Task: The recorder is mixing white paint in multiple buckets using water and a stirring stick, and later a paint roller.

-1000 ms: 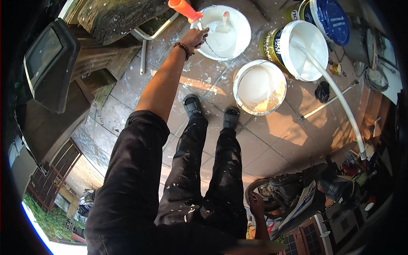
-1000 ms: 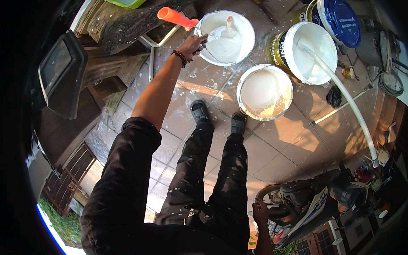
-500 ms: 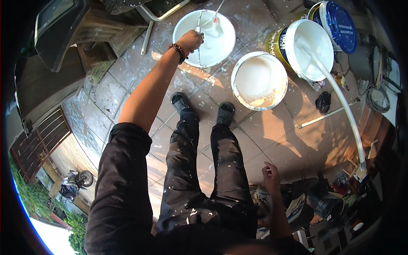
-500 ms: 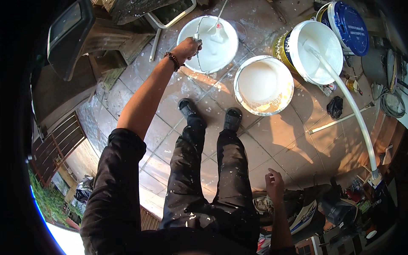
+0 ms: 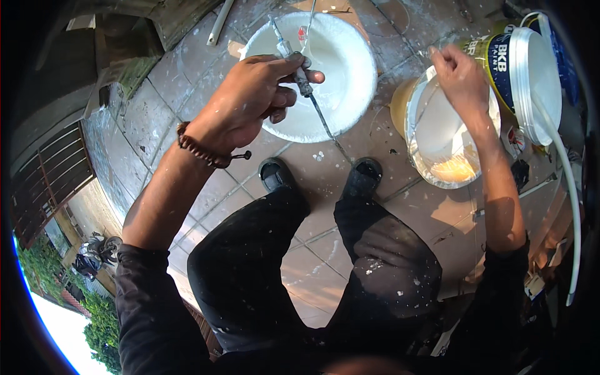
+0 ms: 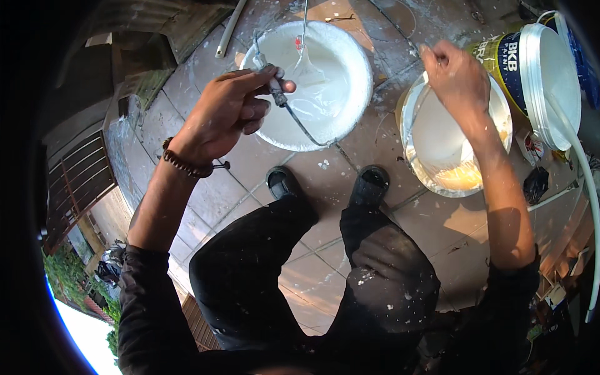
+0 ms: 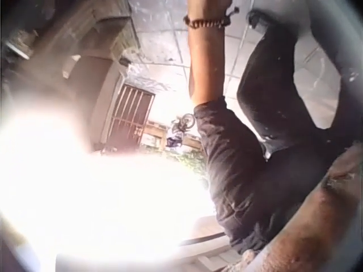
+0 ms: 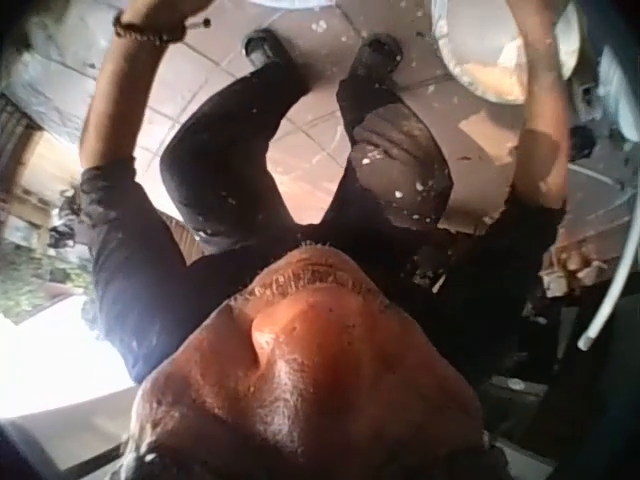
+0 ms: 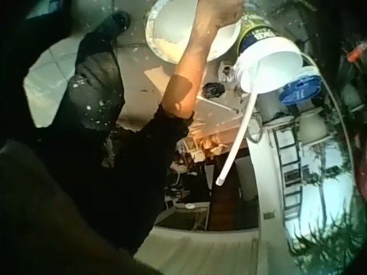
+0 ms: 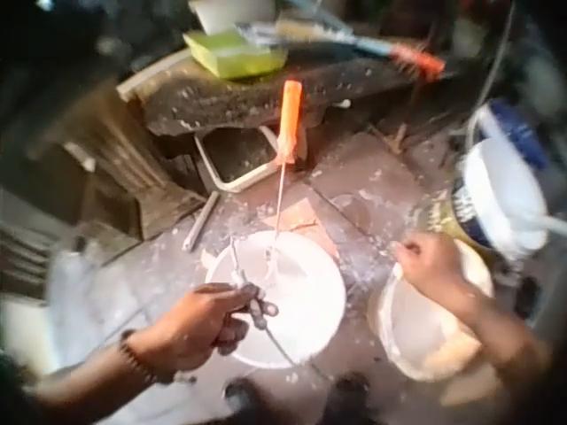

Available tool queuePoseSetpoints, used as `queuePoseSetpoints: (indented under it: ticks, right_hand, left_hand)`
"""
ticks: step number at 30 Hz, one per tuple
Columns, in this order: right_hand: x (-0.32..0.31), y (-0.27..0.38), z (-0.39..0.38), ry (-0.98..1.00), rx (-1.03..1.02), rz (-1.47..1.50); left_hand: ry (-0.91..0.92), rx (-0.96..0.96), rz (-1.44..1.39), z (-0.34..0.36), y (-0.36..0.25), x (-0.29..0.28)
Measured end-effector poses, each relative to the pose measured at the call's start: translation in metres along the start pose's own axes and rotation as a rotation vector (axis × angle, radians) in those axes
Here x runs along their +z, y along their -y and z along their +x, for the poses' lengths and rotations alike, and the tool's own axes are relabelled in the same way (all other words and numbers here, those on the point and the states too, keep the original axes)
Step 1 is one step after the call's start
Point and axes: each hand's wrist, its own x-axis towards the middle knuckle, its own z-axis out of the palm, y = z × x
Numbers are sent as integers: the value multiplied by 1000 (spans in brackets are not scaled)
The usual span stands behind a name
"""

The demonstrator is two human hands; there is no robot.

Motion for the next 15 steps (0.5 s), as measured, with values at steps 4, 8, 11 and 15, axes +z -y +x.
queuePoseSetpoints:
  ticks: [4, 8, 11, 15]
  right_hand:
    - [33, 10, 80, -202, -467, -384]
    - [35, 80, 105, 88, -381, -454]
    - [43, 84, 155, 364, -381, -719]
    - [89, 70, 179, 302, 195, 152]
  left_hand:
    - [27, 97, 128, -5, 28, -82]
    - [-162, 85, 676, 6, 70, -176]
    - [-612, 462, 1390, 32, 77, -191]
    - [-684, 835, 1074, 94, 3, -135]
